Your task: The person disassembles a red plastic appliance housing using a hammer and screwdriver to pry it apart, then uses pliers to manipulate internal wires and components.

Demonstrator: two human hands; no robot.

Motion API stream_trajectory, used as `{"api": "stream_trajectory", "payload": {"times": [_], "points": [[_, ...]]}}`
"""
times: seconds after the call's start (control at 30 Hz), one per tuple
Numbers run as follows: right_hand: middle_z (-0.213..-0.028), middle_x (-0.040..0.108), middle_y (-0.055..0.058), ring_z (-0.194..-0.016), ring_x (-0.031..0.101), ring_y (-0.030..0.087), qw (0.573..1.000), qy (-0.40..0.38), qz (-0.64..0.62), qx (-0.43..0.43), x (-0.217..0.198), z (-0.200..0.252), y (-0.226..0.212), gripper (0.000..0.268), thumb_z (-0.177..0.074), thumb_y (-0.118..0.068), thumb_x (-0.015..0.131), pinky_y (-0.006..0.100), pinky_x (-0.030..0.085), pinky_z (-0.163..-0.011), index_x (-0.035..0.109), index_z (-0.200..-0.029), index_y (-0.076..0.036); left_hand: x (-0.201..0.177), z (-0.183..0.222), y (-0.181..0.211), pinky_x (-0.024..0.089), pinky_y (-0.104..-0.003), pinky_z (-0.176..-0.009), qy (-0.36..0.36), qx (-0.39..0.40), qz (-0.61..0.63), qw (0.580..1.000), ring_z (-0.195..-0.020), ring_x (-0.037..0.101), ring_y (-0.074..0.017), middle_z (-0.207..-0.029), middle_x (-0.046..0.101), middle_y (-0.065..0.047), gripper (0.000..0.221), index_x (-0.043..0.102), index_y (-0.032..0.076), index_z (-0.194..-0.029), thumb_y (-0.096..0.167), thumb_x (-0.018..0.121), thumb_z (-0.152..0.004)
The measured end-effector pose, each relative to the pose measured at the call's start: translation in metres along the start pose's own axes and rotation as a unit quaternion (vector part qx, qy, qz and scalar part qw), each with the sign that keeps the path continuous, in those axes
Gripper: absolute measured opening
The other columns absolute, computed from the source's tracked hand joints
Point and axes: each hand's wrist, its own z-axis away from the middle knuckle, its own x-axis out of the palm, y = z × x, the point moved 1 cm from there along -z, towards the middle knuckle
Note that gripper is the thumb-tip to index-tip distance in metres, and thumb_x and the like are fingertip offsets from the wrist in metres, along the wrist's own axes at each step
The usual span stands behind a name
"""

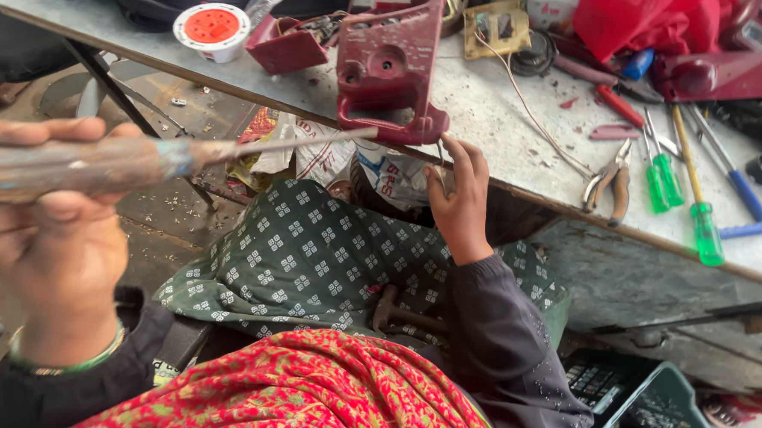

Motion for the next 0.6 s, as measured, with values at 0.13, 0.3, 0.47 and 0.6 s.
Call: {"api": "stream_trajectory", "payload": {"times": [0.13,0.3,0.47,0.6], "points": [[-0.132,0.056,0.014,-0.122,0.055,0.032,1.0,-0.006,0.013,0.015,0.002,0.002,-0.001,0.053,-0.094,-0.002,0.073,0.04,0.048,-0.102,0.054,-0.144,-0.007,0.016,-0.012,-0.011,0.052,-0.043,-0.115,-0.021,0.004,0.021,1.0,-0.121,0.063,-0.0203,-0.13,0.066,-0.009,0.043,0.051,0.008,-0.136,0.027,0.077,-0.108],[-0.135,0.055,0.015,-0.127,0.056,0.03,1.0,-0.016,0.014,0.005,0.004,0.004,-0.003,0.055,-0.096,-0.001,0.071,0.039,0.049,-0.105,0.051,-0.147,-0.005,0.03,-0.021,-0.037,0.058,-0.04,-0.11,-0.046,0.016,-0.021,0.999,-0.121,0.068,-0.0222,-0.127,0.066,-0.011,0.041,0.05,0.007,-0.134,0.024,0.073,-0.105],[-0.133,0.056,0.013,-0.122,0.06,0.028,0.999,-0.019,0.035,0.013,0.006,0.007,-0.002,0.057,-0.096,0.0,0.071,0.039,0.051,-0.104,0.051,-0.15,-0.006,0.04,-0.016,-0.067,0.055,-0.039,-0.115,-0.078,-0.017,0.057,0.995,-0.128,0.064,-0.0216,-0.134,0.061,-0.012,0.038,0.049,0.002,-0.139,0.016,0.07,-0.11],[-0.133,0.055,0.014,-0.122,0.06,0.028,0.999,-0.032,0.04,0.007,0.009,0.008,-0.001,0.059,-0.096,0.0,0.072,0.039,0.05,-0.105,0.05,-0.15,-0.006,0.045,-0.009,-0.085,0.054,-0.036,-0.115,-0.09,-0.023,0.07,0.993,-0.129,0.063,-0.0203,-0.137,0.063,-0.013,0.036,0.051,0.002,-0.136,0.014,0.073,-0.11]]}}
